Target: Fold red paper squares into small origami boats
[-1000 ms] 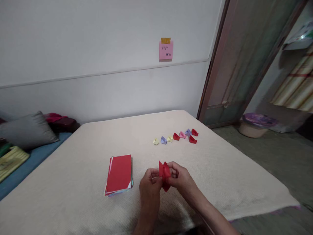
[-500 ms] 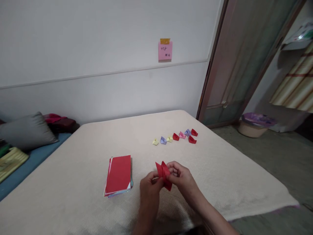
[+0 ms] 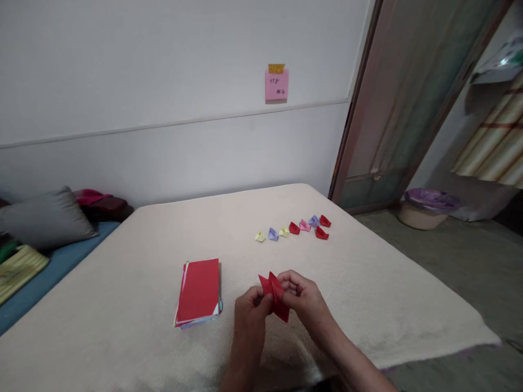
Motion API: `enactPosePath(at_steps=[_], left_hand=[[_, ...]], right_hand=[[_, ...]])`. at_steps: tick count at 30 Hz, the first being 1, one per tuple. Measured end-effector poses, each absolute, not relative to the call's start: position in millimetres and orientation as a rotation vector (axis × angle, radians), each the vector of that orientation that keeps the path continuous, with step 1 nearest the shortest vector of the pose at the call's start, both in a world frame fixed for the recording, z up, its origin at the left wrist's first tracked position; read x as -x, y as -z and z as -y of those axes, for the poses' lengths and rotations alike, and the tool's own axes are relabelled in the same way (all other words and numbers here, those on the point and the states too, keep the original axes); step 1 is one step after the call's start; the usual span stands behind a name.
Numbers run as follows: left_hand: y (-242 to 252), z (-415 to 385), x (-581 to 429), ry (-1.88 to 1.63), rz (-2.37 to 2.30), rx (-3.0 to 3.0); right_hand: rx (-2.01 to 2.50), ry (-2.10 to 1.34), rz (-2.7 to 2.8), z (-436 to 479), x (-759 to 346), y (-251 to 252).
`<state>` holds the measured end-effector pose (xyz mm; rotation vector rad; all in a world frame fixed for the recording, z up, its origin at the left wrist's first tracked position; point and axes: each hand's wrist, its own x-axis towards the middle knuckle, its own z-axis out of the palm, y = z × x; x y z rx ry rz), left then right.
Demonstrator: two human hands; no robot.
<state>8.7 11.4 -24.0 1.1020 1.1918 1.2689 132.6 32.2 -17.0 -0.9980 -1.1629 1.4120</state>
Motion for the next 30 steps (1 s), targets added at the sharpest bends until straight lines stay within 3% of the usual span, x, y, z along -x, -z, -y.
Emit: enactPosePath(at_steps=[11, 30], left_hand=[[19, -9, -7, -1.353, -1.22, -1.129], [14, -6, -6, -1.243, -1.394, -1.587]], right_hand=[[1.004, -1.418, 1.173, -31, -130, 15], [1.138, -1.029, 1.308, -24, -133, 10]])
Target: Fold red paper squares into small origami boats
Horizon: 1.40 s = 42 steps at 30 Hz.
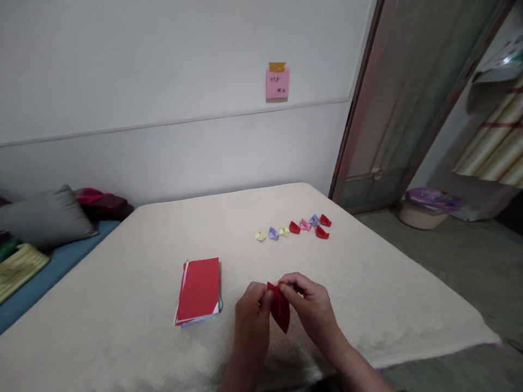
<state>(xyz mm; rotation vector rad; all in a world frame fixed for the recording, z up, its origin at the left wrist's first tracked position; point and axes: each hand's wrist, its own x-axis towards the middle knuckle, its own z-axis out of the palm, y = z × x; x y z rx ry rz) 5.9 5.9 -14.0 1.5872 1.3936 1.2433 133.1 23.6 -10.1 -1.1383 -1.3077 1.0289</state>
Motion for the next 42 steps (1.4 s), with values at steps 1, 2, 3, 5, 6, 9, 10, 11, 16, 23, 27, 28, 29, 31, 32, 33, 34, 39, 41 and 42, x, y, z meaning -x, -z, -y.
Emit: enactPosePath(at_steps=[1, 2, 3, 5, 6, 9, 10, 11, 16, 23, 27, 28, 29, 31, 32, 33, 34, 39, 41, 42], left_hand=[[13.7, -5.7, -6.6, -1.247, -1.386, -1.585], [13.4, -5.6, -7.3, -1.254, -1.382, -1.571], [13.0, -5.5, -7.8, -1.262, -1.378, -1.548], [12.2, -5.4, -8.5, -1.274, -1.369, -1.48], [11.8, -5.2, -8.6, -1.278, -1.361, -1.447], [11.5, -5.0, -8.0, -1.284, -1.347, -1.418], [11.8, -5.1, -7.5, -1.282, -1.352, -1.433], [12.3, -5.3, -6.7, -1.275, -1.36, -1.456], [14.8, -6.6, -2.3, -1.217, -1.373, -1.564], [15.0, -7.7, -2.5, -1.203, -1.316, -1.526], [12.0, -8.6, -1.7, -1.196, -1.271, -1.347], [11.3, -8.7, -1.1, -1.207, -1.264, -1.315], [10.7, -8.8, -0.5, -1.223, -1.263, -1.294], [10.5, -8.8, 0.3, -1.245, -1.275, -1.284], [10.8, -8.7, 0.4, -1.247, -1.286, -1.288], [11.4, -8.7, 0.2, -1.244, -1.297, -1.294], [12.2, -8.6, -0.2, -1.241, -1.307, -1.301], [16.0, -8.1, -3.8, -1.251, -1.321, -1.325], [17.2, -8.3, -4.4, -1.233, -1.309, -1.307], [17.8, -8.5, -4.6, -1.222, -1.3, -1.289]], right_hand=[[1.144, -1.013, 1.321, -23.9, -133.2, 10.2], [1.144, -1.005, 1.337, -24.1, -133.4, 10.1], [1.139, -1.002, 1.356, -24.1, -133.6, 9.9], [1.125, -0.998, 1.395, -23.8, -134.3, 9.2], [1.117, -0.996, 1.414, -23.6, -134.7, 8.8], [1.088, -0.976, 1.476, -23.3, -136.9, 8.0], [1.076, -0.968, 1.499, -23.5, -137.8, 7.7], [1.063, -0.961, 1.522, -23.8, -138.8, 7.3], [1.011, -0.962, 1.618, -25.3, -142.2, 4.9], [1.067, -0.994, 1.514, -24.7, -140.4, 5.0], [1.1, -1.021, 1.454, -26.5, -140.3, 8.1], [1.096, -1.037, 1.444, -27.1, -140.5, 8.9], [1.084, -1.055, 1.438, -27.7, -140.7, 9.5], [1.051, -1.094, 1.431, -28.5, -141.1, 9.9], [1.036, -1.11, 1.428, -28.7, -141.1, 9.7], [1.026, -1.123, 1.424, -28.8, -141.1, 9.3], [1.025, -1.13, 1.416, -28.8, -140.8, 8.8], [1.116, -1.147, 1.277, -29.3, -137.6, 7.1], [1.13, -1.166, 1.22, -29.4, -136.2, 6.7], [1.132, -1.17, 1.202, -29.4, -135.6, 6.4]])
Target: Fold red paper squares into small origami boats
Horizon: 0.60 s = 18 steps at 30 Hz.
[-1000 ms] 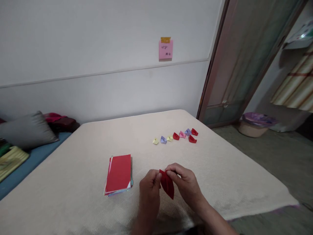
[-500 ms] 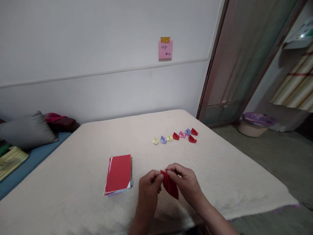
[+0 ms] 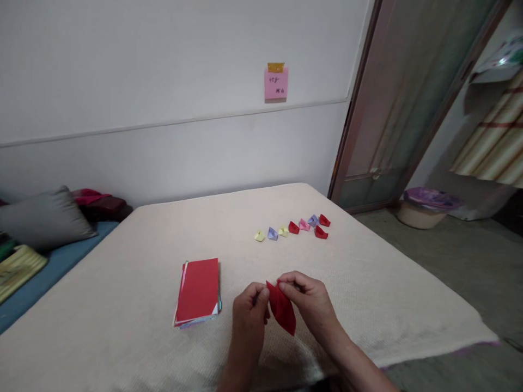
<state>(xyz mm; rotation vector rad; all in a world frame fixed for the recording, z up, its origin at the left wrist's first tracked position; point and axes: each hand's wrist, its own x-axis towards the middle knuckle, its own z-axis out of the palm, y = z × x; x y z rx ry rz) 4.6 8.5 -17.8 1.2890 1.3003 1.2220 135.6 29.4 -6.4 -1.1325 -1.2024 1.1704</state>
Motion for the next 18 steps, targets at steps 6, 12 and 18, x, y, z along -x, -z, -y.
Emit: enactPosePath(at_steps=[6, 12, 18], left_hand=[[20, -9, -6, -1.058, -1.162, -1.105], [19, -10, -5, -1.201, -1.153, -1.002], [20, -12, 3, -1.179, -1.161, -0.885]], right_hand=[[1.161, -1.163, 1.146, -29, -137, 7], [1.086, -1.3, 1.207, -33, -139, 13], [0.914, -1.467, 1.207, -34, -138, 13]])
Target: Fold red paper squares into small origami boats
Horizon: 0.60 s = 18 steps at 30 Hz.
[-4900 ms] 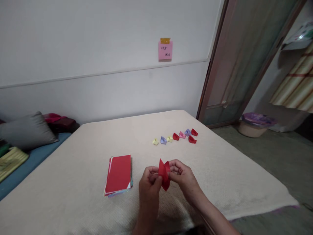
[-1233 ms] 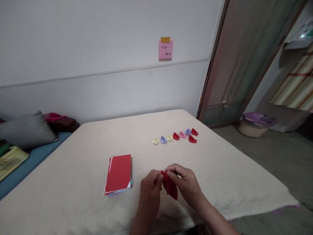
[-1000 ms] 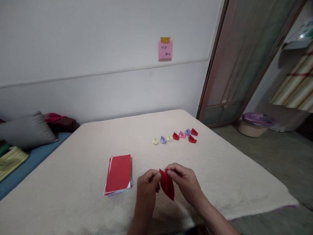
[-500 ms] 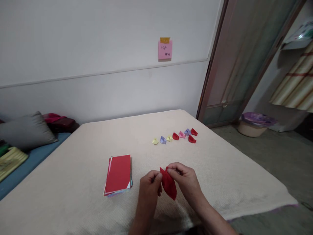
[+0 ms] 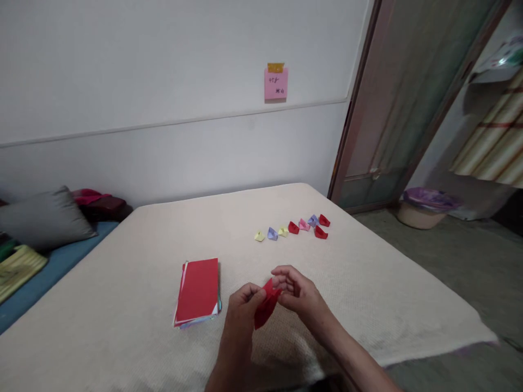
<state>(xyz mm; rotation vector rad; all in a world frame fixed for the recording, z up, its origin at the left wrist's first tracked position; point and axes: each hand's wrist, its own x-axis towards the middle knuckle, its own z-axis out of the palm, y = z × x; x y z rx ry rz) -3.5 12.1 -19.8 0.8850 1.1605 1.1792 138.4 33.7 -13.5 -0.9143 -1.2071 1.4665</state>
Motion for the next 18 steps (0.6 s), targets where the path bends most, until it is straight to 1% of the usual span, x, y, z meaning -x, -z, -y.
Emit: enactPosePath(at_steps=[4, 9, 12, 15, 18], left_hand=[[16, -12, 4, -1.095, -1.133, -0.869], [9, -12, 2, -1.225, -1.052, -0.8], [8, -12, 3, -1.244, -1.016, -0.797], [8, -12, 2, -1.256, -1.029, -0.931], [11, -12, -1, -1.342, -1.08, -1.012]], right_hand=[[0.895, -1.556, 1.33, -32, -139, 11], [1.047, -1.428, 1.216, -34, -139, 12], [1.076, -1.352, 1.15, -36, -140, 13], [1.068, -1.346, 1.118, -36, -140, 14], [1.034, -1.376, 1.095, -35, -138, 15]])
